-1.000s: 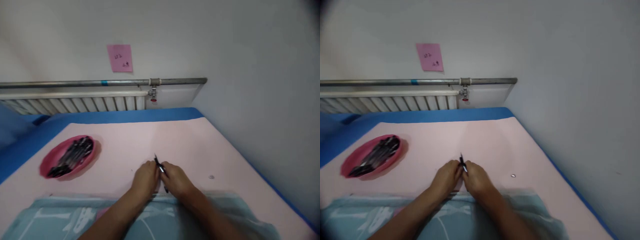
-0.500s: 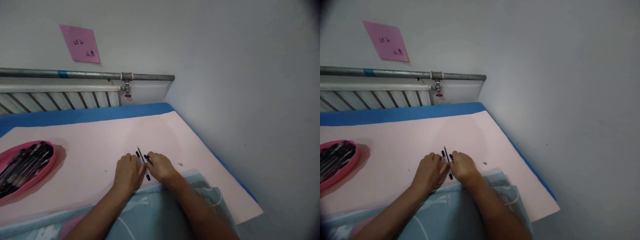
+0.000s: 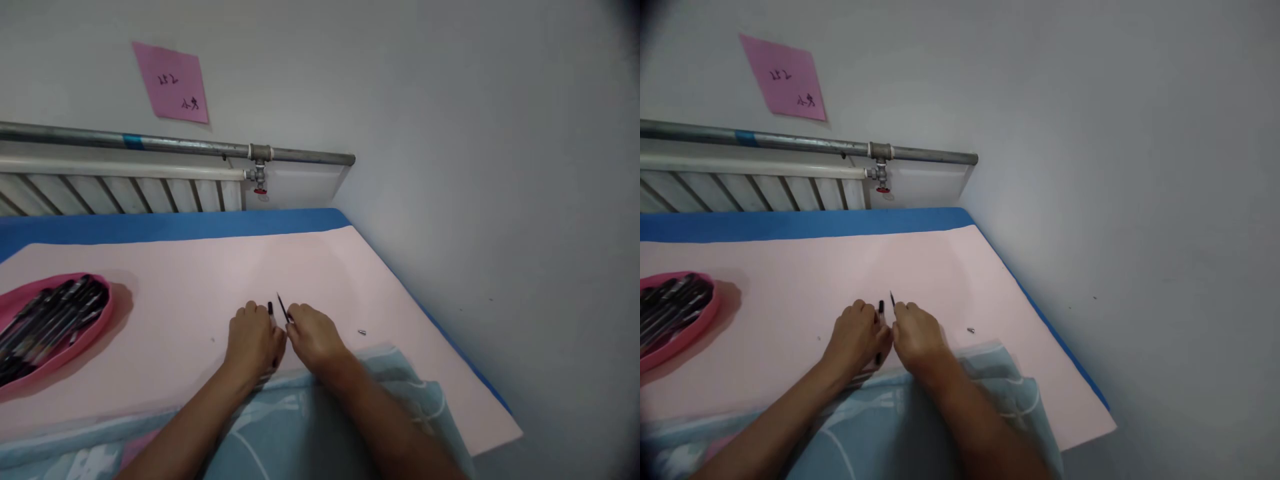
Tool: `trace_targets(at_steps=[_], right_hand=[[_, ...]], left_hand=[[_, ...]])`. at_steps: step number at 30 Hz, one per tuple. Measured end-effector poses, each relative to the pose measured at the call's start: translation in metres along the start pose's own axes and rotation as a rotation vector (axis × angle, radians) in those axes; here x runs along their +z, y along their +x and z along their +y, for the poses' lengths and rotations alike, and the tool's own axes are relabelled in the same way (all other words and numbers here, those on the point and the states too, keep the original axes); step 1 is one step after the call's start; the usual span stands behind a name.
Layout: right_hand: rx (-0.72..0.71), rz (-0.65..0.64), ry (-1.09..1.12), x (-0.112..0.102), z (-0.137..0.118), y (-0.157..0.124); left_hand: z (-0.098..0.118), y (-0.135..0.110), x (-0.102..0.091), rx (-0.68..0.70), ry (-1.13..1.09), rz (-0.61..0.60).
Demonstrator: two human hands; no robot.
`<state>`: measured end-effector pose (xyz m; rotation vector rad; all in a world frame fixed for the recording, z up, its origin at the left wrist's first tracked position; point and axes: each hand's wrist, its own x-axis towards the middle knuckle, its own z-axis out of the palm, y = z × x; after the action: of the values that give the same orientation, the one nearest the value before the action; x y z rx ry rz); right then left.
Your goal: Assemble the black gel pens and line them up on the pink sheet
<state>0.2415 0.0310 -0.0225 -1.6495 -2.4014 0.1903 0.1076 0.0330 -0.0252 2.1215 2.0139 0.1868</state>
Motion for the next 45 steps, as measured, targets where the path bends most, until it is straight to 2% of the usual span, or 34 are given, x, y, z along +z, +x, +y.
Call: trace_targets(at_steps=[4,6,9,12,15,17,19,21,24,28,38,40,43,45], right_hand=[[-0.001,-0.061,-0.063,0.013,-0.002,-0.002],[0.008,-0.080,-0.087,0.017,-0.004,-0.005],[0.041,-0.119,-0.062,0.019,-0.007,-0.007],[0.073,-0.091,0.059,0.011,-0.008,-0.006],[0.178,0.040,0.367,-0.004,-0.002,-0.002],[0.294,0.107,0.727,-0.015,0.003,0.001],[0.347,0.188,1.135,-0.024,0.006,0.002],[0.316,0.289,1.459,-0.029,0.005,0.002],[0.252,0.371,1.674,-0.031,0.000,0.001],[0.238,0.334,1.704,-0.029,-0.006,0.000],[0.206,0.277,1.620,-0.032,-0.002,-0.004],[0.189,0.219,1.522,-0.032,-0.003,-0.005],[0.173,0.058,1.381,-0.029,-0.004,-0.005],[0.187,0.045,1.332,-0.030,-0.001,-0.004]], left_hand=[[-0.011,0.000,-0.001,0.017,-0.030,-0.011],[-0.017,-0.002,-0.002,-0.019,-0.089,0.006],[-0.025,-0.006,-0.006,-0.077,-0.293,0.022],[-0.030,-0.007,-0.011,-0.052,-0.589,0.032],[-0.032,-0.008,-0.016,0.013,-0.798,0.056],[-0.030,-0.009,-0.018,0.061,-0.867,0.029],[-0.027,-0.012,-0.018,0.104,-0.894,-0.025],[-0.023,-0.015,-0.017,0.136,-0.914,-0.080],[-0.018,-0.021,-0.017,0.178,-0.979,-0.166],[-0.014,-0.024,-0.018,0.182,-1.066,-0.234],[-0.015,-0.023,-0.020,0.163,-1.136,-0.293],[-0.015,-0.023,-0.020,0.184,-1.118,-0.293],[-0.016,-0.021,-0.018,0.187,-1.109,-0.290],[-0.018,-0.020,-0.017,0.144,-1.136,-0.279]])
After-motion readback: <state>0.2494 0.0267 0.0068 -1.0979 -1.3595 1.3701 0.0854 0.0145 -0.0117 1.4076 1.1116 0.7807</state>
